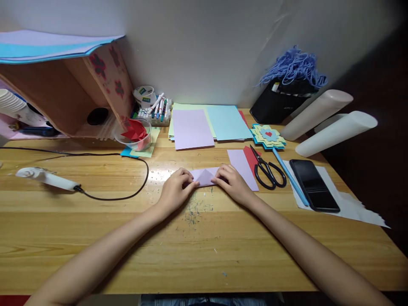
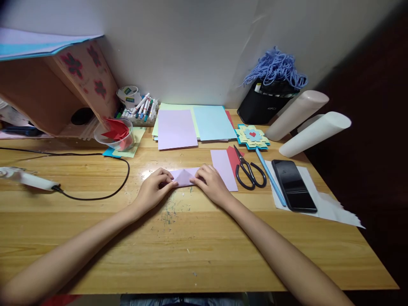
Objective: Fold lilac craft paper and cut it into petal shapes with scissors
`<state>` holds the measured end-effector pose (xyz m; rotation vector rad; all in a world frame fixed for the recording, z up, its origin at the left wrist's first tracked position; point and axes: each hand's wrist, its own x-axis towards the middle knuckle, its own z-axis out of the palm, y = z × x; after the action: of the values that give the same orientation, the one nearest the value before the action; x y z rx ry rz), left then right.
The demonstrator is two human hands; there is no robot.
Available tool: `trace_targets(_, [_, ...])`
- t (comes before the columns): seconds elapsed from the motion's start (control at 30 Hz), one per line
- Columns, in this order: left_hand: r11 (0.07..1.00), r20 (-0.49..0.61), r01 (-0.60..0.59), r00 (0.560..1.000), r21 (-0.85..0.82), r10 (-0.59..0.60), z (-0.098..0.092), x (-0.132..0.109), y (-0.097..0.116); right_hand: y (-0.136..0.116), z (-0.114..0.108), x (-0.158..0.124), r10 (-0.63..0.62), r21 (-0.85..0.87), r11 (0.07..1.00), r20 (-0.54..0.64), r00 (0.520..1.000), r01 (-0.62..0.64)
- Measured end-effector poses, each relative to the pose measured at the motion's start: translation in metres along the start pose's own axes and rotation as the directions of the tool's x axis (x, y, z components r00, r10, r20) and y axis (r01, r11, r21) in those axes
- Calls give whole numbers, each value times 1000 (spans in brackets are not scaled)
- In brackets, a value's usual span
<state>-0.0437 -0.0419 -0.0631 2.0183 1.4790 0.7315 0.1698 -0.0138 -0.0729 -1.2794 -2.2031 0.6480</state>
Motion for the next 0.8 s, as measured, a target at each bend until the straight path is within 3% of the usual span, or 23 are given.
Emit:
trace_targets(0.27, [981,-12,-13,1000,195,16,2,2,1,3,7,-2,22,-153,988,-67,998,-32])
trace_targets(0.8, [942,2,-45,999,333,47,4,4,2,1,10,-3,33,-272,961,-72,997,-51])
